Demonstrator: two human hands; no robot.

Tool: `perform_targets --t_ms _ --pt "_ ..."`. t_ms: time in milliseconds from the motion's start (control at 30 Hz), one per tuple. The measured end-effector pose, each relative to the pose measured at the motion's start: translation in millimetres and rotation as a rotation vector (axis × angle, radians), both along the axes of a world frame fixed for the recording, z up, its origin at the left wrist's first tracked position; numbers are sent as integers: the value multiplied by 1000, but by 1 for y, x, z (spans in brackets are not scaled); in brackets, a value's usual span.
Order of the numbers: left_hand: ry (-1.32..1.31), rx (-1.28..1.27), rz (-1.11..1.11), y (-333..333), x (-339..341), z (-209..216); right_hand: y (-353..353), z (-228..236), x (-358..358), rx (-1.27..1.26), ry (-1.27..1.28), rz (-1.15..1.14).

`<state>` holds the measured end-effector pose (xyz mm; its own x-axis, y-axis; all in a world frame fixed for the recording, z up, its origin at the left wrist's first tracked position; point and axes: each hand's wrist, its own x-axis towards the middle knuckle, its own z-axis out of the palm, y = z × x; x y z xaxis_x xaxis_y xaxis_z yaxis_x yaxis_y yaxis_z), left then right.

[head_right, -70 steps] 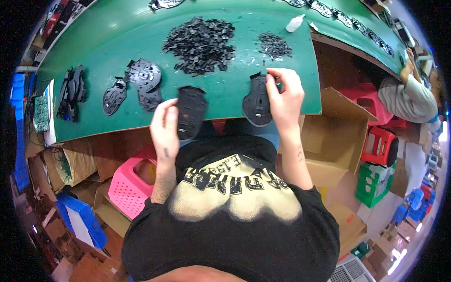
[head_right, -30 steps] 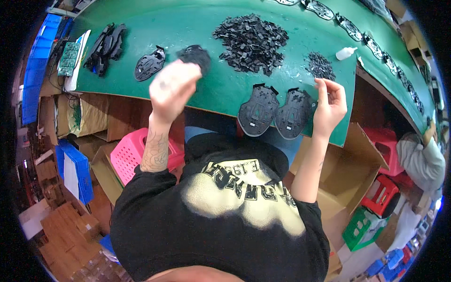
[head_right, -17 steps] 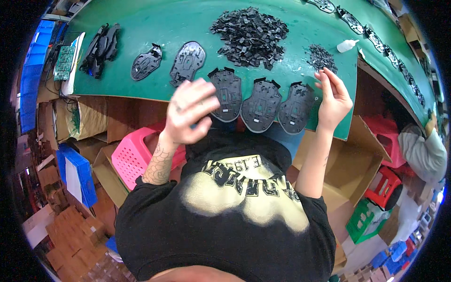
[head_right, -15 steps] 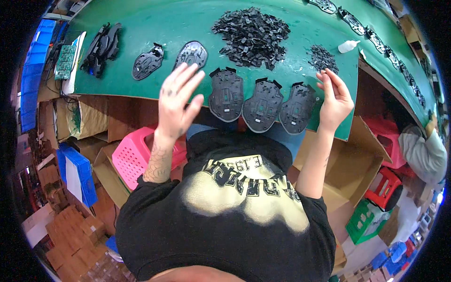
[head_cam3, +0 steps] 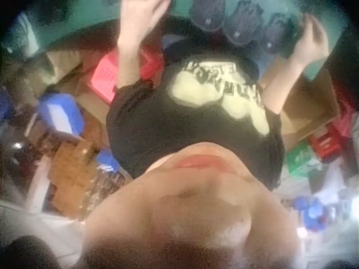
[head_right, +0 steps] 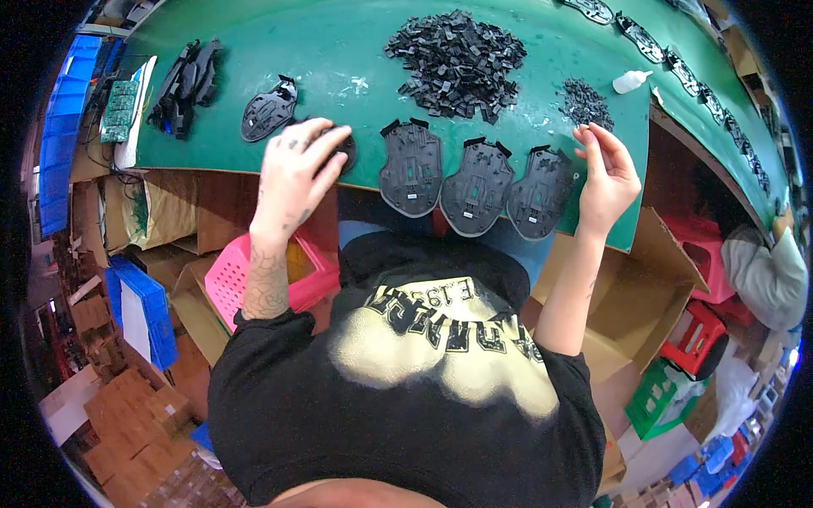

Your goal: Assembling the bottom housing of computer mice by applying glue and attaching internal components on an assembly line.

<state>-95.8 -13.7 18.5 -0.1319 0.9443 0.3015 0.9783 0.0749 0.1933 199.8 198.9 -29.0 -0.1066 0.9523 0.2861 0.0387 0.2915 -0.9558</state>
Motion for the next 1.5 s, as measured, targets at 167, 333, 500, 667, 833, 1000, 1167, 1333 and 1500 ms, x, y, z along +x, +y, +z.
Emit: perform_targets --t_ms 167,333,500,667,833,1000,1167,1333,1500 --pt "-151 -19 -170 -3 3 -10 -2 1 -2 4 6 5" --pt "-344 -12 -281 -1 1 -17 -4 3 -1 -15 37 4" --pt "-225 332 -105 0 -11 -7 -7 7 0 -41 78 -28" --pt "153 170 398 -23 -83 -36 -47 32 37 -157 -57 66" --pt "18 19 494 -24 -46 -31 -80 26 55 -34 -468 128" --pt "28 84 496 -19 -20 -32 -83 17 53 15 -536 132" --pt "-26 127 522 -23 -8 -35 -79 14 50 107 -581 126" --pt "-36 170 501 -28 -3 -37 -80 22 47 138 -630 133" --pt "-48 168 518 -24 3 -38 -83 32 43 76 -683 177"
